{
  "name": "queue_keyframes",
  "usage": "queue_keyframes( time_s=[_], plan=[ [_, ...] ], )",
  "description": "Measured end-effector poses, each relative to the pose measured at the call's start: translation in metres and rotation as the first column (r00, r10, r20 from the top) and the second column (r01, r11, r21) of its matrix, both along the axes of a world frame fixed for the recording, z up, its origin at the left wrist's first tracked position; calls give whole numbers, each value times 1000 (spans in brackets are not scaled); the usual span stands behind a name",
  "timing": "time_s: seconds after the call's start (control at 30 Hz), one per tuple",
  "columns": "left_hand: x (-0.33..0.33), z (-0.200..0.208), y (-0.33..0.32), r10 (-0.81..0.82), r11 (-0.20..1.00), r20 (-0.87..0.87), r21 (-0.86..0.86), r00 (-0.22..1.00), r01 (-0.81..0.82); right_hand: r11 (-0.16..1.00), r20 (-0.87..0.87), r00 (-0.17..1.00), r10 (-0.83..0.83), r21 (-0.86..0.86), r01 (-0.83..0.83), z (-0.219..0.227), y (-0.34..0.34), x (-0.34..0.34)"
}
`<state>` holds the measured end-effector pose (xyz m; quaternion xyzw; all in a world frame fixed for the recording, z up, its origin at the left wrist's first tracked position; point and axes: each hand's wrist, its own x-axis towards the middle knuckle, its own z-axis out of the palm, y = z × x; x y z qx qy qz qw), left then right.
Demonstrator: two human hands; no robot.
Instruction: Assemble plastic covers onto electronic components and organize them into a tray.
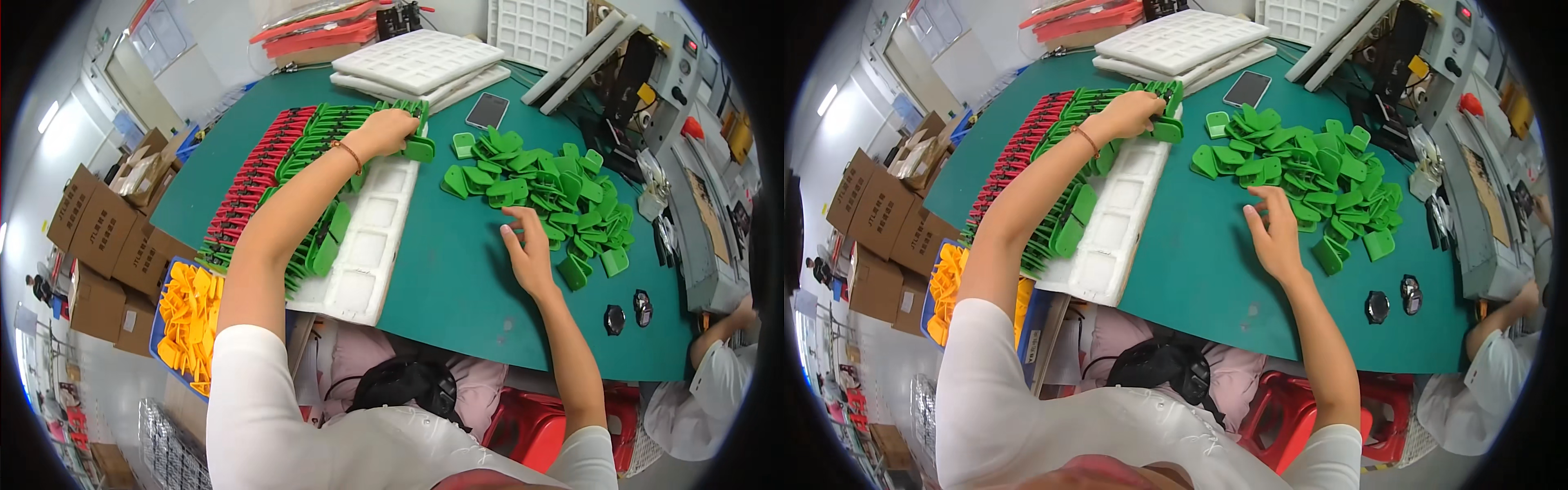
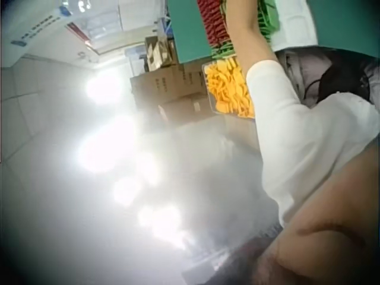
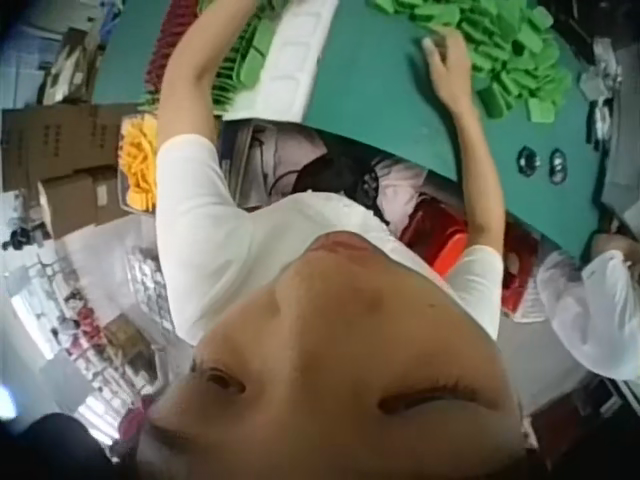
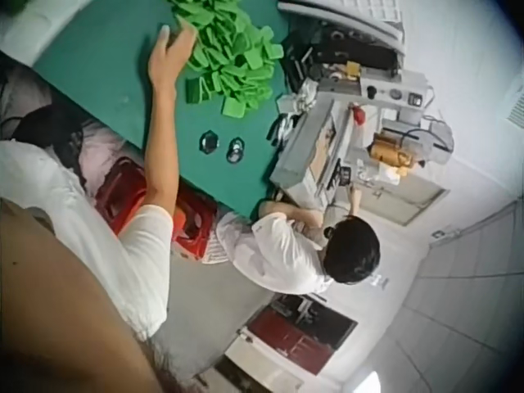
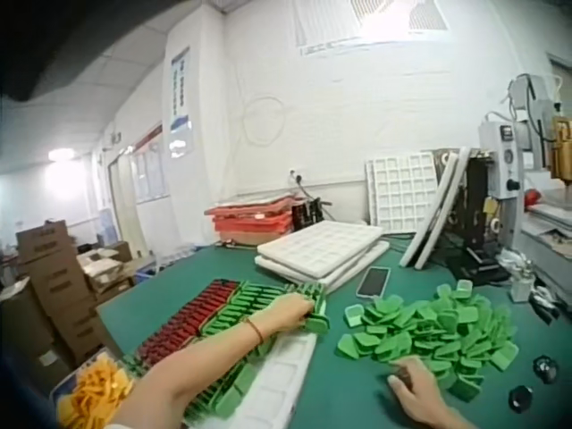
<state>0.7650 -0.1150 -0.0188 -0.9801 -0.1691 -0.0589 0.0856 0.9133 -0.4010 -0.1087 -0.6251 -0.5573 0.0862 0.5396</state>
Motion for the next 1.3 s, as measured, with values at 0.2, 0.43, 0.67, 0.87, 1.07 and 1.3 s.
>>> queue_keyframes(
  time_s=[0.2,0.43,0.67,0.87,1.07,1.3],
  plan=[
    [-12,10,-3,0,999,6,-34,1000,0,999,-18,999,51,1,-51,0,5,-8],
    [-23,32,-29,148,984,201,-125,968,-124,999,-16,1000,14,-31,-15,2,1,-7],
    [-52,13,-26,287,952,212,45,934,-303,999,27,999,30,13,-30,1,4,-4],
    [-39,15,-21,442,895,54,-99,895,-436,998,0,998,59,26,-59,-5,5,-1],
    [-36,7,-2,391,920,166,-27,905,-392,998,5,998,60,19,-60,-5,4,-2],
    [-28,24,-19,421,897,26,-160,907,-412,998,3,998,63,2,-63,-5,3,-1]
  ],
)
